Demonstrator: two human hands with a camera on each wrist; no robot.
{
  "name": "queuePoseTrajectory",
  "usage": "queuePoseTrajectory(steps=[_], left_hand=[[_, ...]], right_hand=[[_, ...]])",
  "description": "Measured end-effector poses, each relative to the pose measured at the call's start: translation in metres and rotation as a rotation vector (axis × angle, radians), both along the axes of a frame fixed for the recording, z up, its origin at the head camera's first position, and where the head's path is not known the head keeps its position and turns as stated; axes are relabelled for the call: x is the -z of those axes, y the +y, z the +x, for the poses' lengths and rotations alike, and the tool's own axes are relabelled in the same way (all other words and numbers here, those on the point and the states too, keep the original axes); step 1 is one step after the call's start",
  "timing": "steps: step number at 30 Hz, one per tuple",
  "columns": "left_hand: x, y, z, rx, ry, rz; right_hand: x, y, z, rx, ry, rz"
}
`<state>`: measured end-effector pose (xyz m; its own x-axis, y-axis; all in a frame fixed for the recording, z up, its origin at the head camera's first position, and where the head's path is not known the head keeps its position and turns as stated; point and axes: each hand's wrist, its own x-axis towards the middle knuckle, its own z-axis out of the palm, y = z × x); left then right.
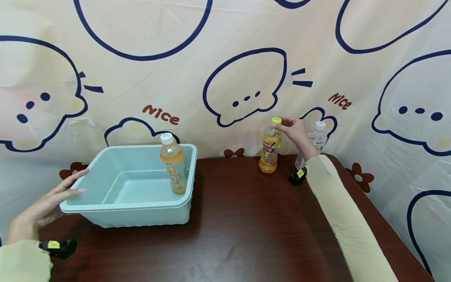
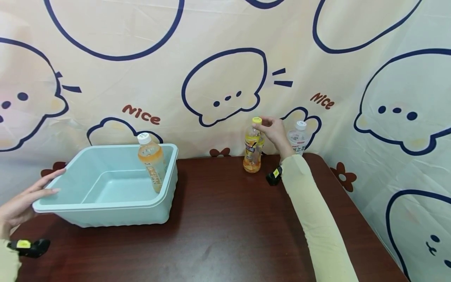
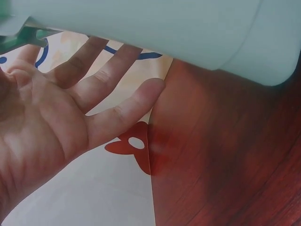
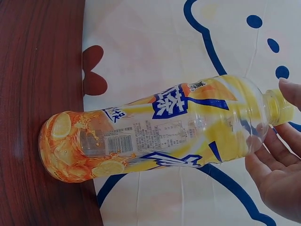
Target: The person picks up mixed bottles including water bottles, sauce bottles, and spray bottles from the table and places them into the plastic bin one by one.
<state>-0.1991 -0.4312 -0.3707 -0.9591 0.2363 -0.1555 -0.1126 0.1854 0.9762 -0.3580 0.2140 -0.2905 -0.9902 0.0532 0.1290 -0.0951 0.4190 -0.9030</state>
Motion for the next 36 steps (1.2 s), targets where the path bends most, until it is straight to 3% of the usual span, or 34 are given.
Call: queuePoseTrajectory(steps=[24, 36], left_hand=[[0.0088, -0.0069, -0.0010, 0.023, 0.040, 0.026], [0.0100, -0.0079, -0.0004, -0.009, 0.020, -0.001]], right_hand=[[0.0004, -0.0001, -0.0013, 0.014, -0.014, 0.030], [-0.0047, -0.0039, -0.0002, 0.013, 0.009, 0.044]])
